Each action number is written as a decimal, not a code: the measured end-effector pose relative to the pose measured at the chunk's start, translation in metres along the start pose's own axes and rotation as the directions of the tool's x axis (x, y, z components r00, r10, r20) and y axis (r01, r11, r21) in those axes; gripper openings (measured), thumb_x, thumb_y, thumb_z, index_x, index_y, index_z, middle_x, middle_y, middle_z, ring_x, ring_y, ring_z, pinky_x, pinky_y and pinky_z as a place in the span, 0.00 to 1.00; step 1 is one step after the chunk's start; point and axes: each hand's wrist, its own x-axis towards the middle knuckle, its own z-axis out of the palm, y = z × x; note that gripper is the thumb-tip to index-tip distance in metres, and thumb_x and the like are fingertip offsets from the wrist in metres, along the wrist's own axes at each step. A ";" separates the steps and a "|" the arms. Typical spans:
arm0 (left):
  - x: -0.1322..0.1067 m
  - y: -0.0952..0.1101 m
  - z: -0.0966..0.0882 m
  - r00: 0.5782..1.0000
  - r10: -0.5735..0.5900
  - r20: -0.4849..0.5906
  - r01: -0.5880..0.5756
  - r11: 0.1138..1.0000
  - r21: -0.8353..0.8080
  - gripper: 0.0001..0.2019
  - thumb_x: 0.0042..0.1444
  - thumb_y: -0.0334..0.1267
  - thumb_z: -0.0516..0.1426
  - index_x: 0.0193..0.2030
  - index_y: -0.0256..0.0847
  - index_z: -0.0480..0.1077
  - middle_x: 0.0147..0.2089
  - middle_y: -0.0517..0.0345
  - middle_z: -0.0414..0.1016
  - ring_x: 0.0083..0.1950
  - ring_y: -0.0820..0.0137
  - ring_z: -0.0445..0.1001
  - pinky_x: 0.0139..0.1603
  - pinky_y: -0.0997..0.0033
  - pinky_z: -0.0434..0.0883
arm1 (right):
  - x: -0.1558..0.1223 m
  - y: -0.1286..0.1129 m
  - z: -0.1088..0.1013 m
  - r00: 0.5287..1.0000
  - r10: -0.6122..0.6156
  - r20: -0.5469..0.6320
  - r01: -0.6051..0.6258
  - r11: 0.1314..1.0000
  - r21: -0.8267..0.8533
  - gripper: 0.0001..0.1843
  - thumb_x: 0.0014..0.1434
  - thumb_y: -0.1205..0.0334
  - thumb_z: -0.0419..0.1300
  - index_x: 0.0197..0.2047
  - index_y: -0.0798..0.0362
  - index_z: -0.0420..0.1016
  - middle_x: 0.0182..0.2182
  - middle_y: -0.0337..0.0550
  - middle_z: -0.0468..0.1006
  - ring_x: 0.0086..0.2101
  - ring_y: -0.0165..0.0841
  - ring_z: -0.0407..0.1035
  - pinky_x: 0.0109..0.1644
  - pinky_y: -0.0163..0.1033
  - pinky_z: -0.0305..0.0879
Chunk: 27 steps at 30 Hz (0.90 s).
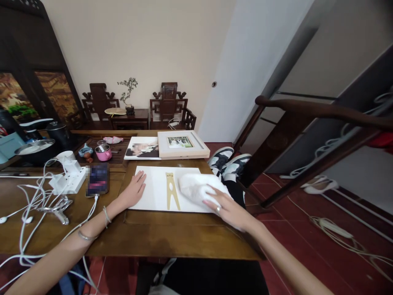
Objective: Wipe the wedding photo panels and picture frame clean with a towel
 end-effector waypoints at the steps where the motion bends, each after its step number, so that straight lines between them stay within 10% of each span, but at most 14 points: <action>1: 0.000 0.000 0.000 1.000 0.001 0.001 -0.001 1.000 -0.001 0.23 0.64 0.41 0.40 0.63 0.34 0.54 0.68 0.42 0.48 0.70 0.62 0.43 0.67 0.52 0.46 | 0.014 0.005 0.000 1.000 0.014 -0.025 -0.014 1.000 0.000 0.32 0.60 0.39 0.45 0.56 0.52 0.69 0.62 0.49 0.59 0.62 0.47 0.47 0.64 0.55 0.45; 6: 0.000 0.002 -0.003 1.000 -0.004 0.008 0.004 1.000 -0.008 0.24 0.64 0.41 0.40 0.63 0.33 0.54 0.69 0.42 0.48 0.70 0.62 0.43 0.67 0.53 0.47 | 0.065 0.004 0.002 0.984 -0.065 -0.166 0.052 0.995 -0.080 0.27 0.63 0.46 0.44 0.56 0.52 0.67 0.60 0.47 0.64 0.63 0.45 0.47 0.65 0.55 0.44; 15: -0.001 0.004 -0.004 1.000 -0.024 0.013 0.024 0.999 -0.024 0.24 0.63 0.41 0.40 0.63 0.32 0.54 0.68 0.42 0.48 0.70 0.61 0.43 0.67 0.52 0.46 | -0.009 -0.026 0.010 0.943 -0.333 -0.004 0.329 0.932 -0.154 0.19 0.63 0.52 0.48 0.46 0.51 0.74 0.63 0.43 0.57 0.64 0.44 0.42 0.64 0.55 0.48; 23: -0.003 0.005 -0.006 1.000 -0.027 0.011 0.027 0.999 -0.027 0.24 0.64 0.42 0.40 0.63 0.32 0.54 0.68 0.42 0.48 0.70 0.63 0.44 0.68 0.54 0.46 | 0.052 -0.012 0.005 0.968 -0.236 -0.087 0.220 0.962 -0.161 0.23 0.63 0.49 0.46 0.52 0.52 0.71 0.59 0.48 0.64 0.62 0.46 0.49 0.64 0.57 0.47; 27: -0.003 0.005 -0.005 0.999 -0.030 0.014 0.031 0.999 -0.028 0.24 0.64 0.42 0.40 0.63 0.32 0.54 0.69 0.43 0.48 0.70 0.63 0.43 0.68 0.55 0.46 | 0.031 -0.021 0.010 0.932 -0.355 -0.074 0.335 0.920 -0.202 0.19 0.64 0.54 0.47 0.46 0.54 0.73 0.61 0.52 0.60 0.62 0.46 0.48 0.64 0.59 0.47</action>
